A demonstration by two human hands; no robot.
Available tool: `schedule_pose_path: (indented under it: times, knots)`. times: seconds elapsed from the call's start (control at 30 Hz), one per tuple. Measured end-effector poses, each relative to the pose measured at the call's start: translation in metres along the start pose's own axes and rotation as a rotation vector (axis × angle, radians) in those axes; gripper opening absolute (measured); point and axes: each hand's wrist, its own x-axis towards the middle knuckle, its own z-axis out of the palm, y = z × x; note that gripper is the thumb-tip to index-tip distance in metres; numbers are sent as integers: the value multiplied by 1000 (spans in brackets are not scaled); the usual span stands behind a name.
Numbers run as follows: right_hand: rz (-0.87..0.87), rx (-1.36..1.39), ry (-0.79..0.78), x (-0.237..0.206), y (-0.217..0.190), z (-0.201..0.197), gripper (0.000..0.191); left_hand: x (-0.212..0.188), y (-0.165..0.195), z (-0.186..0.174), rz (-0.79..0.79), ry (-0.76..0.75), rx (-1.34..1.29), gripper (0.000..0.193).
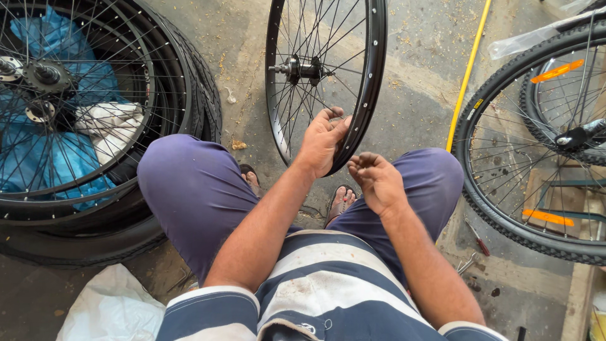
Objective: The person sits on the floor lacing a bicycle wheel, threading spokes through the hub and hooking them into the rim holes while rotating the wheel, then presses and seats the spokes into the rim. The person works on the wheel resting across their lap.
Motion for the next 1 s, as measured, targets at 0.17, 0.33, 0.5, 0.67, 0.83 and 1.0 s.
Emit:
schedule_pose_path:
  times: [0.17,0.33,0.5,0.67,0.83,1.0]
  knots:
    - [44,46,-42,-3,8,-21,20,-2,-1,0,-2,8,-36,49]
    - [33,75,-18,-1,15,-25,14,-3,0,2,48,-17,59,45]
    - [72,28,-115,-3,17,-27,32,-3,1,3,-15,22,-47,49]
    - [80,39,-62,-2,20,-26,23,-3,-1,3,13,21,-17,44]
    - [23,84,-112,-2,21,-24,31,-5,4,5,-1,-19,-20,46]
    - [24,69,-81,-5,17,-22,25,-8,9,14,-45,78,-58,45]
